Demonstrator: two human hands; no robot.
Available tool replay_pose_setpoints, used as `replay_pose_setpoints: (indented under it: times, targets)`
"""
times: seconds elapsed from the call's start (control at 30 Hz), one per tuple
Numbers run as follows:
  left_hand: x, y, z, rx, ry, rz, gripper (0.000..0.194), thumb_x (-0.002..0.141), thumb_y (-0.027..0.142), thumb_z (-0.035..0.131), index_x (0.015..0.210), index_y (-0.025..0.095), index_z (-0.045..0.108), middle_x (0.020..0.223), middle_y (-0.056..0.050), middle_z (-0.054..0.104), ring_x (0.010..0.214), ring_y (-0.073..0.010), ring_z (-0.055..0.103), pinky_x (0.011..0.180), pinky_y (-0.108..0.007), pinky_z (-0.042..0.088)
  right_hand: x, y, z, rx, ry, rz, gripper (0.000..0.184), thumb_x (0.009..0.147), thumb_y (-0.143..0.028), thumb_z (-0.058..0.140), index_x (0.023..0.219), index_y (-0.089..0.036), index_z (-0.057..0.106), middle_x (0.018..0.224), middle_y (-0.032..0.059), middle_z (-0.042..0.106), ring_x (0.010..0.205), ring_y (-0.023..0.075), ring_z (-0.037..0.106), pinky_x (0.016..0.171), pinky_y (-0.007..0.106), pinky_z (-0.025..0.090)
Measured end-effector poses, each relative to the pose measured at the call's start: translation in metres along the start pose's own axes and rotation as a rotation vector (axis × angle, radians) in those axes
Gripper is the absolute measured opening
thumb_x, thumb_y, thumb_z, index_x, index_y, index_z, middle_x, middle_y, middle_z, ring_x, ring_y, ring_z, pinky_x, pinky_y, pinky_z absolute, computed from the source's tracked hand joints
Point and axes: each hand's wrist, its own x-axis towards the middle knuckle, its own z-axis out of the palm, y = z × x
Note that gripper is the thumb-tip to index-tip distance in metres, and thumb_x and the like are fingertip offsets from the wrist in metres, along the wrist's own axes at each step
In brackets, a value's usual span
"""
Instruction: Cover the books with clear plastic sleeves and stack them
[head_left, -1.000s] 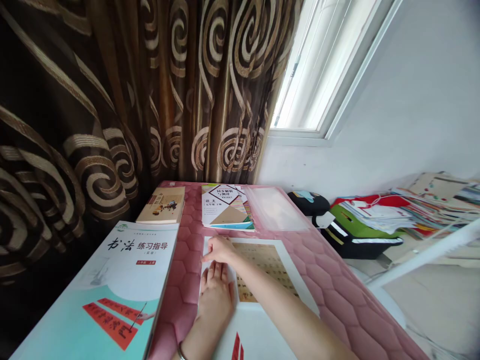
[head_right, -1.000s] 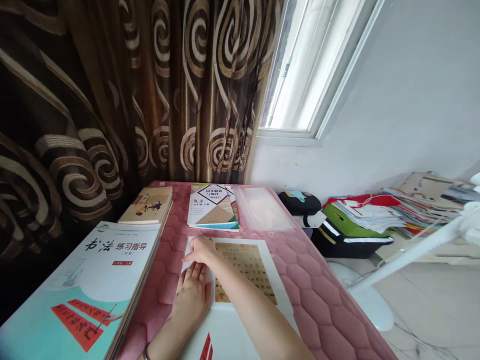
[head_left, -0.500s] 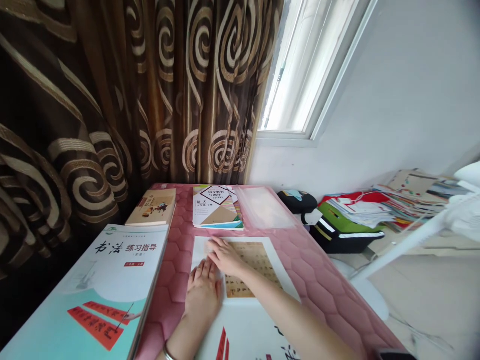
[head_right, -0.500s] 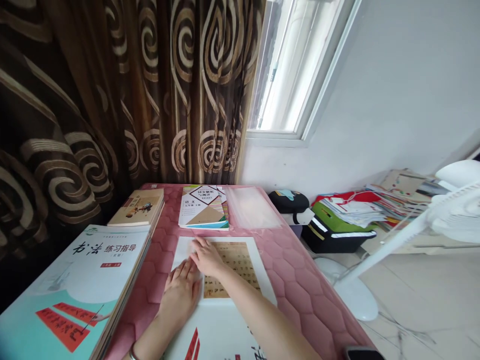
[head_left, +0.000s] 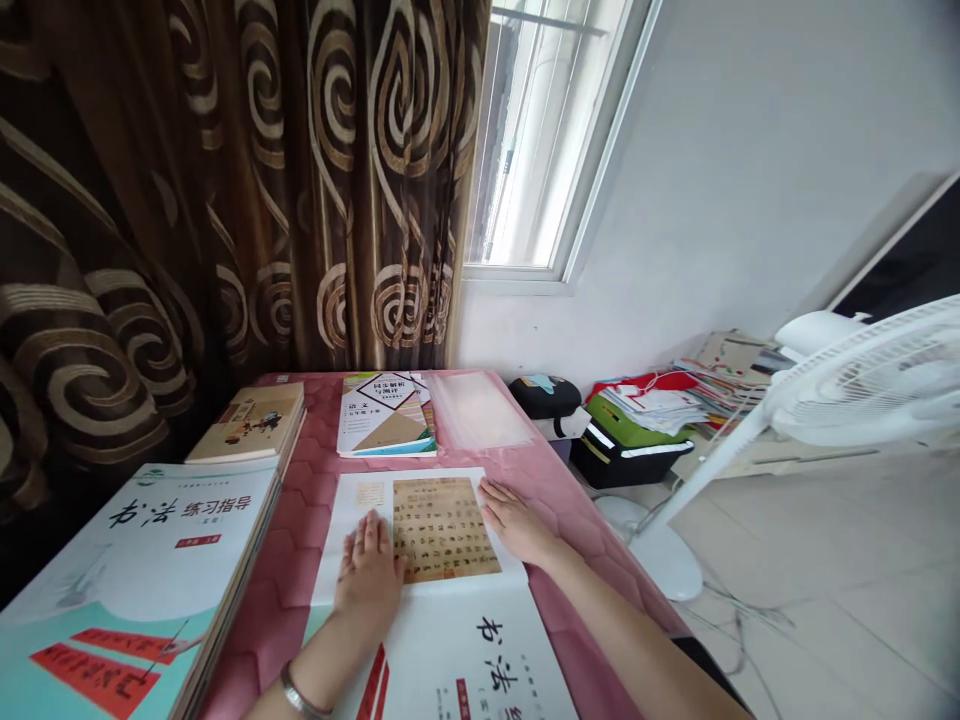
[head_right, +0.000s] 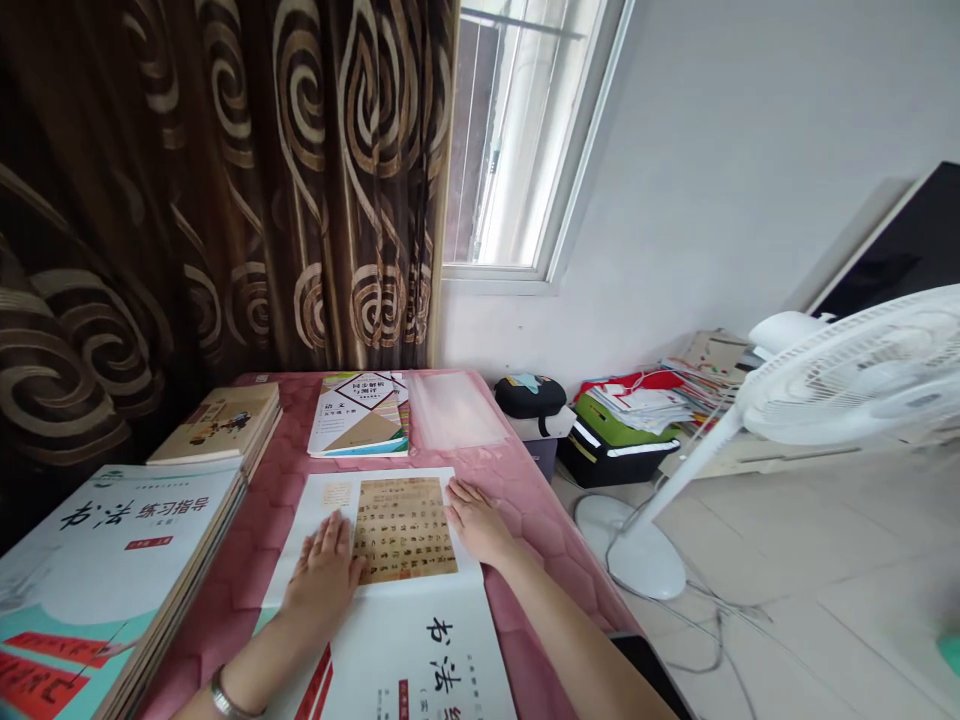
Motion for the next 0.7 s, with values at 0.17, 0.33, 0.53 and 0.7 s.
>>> replay_pose_setpoints:
  times: [0.17,0.33,0.53,0.7]
  targets:
    - [0.024,0.078,-0.012,-0.172,-0.14,0.319,0.059,0.094,0.037,0.033,0.148,0.014,0.035,0.157,-0.015,0.026,0.145,-0.0298,0.024,0.116,-0.049,0.024,0.004,0.002,-0.01,0.129,0.119,0.047,0.038,0.09,-0.028,0.049,0.125,-0.025,0.062,0.141,0.0046,0.053,0.128,0.0198,0.048,0.107,0.035,0.035]
    - [0.032,0.117,-0.016,-0.293,-0.084,0.385,0.064,0.095,0.044,0.029,0.147,0.008,0.035,0.157,-0.018,0.025,0.146,-0.0323,0.02,0.118,-0.05,0.016,0.019,0.014,-0.016,0.099,0.252,0.237,0.026,0.073,-0.032,0.075,0.095,-0.02,0.068,0.109,0.0065,0.063,0.105,0.021,0.058,0.094,0.032,0.042]
    - [0.027,0.111,-0.013,-0.385,-0.106,0.359,0.063,0.094,0.045,0.028,0.148,0.012,0.036,0.159,-0.014,0.019,0.148,-0.0286,0.013,0.121,-0.045,0.011,0.061,0.021,-0.02,0.068,0.294,0.414,0.033,0.076,-0.05,0.068,0.08,-0.017,0.068,0.101,0.0107,0.066,0.097,0.0243,0.061,0.082,0.032,0.046]
    - [0.029,0.111,-0.011,-0.404,-0.137,0.359,0.065,0.094,0.044,0.025,0.149,0.011,0.032,0.16,-0.013,0.013,0.148,-0.0274,0.007,0.121,-0.044,0.005,0.071,0.02,-0.023,0.073,0.298,0.45,0.038,0.078,-0.054,0.064,0.082,-0.016,0.067,0.105,0.0152,0.066,0.101,0.0287,0.06,0.08,0.036,0.046]
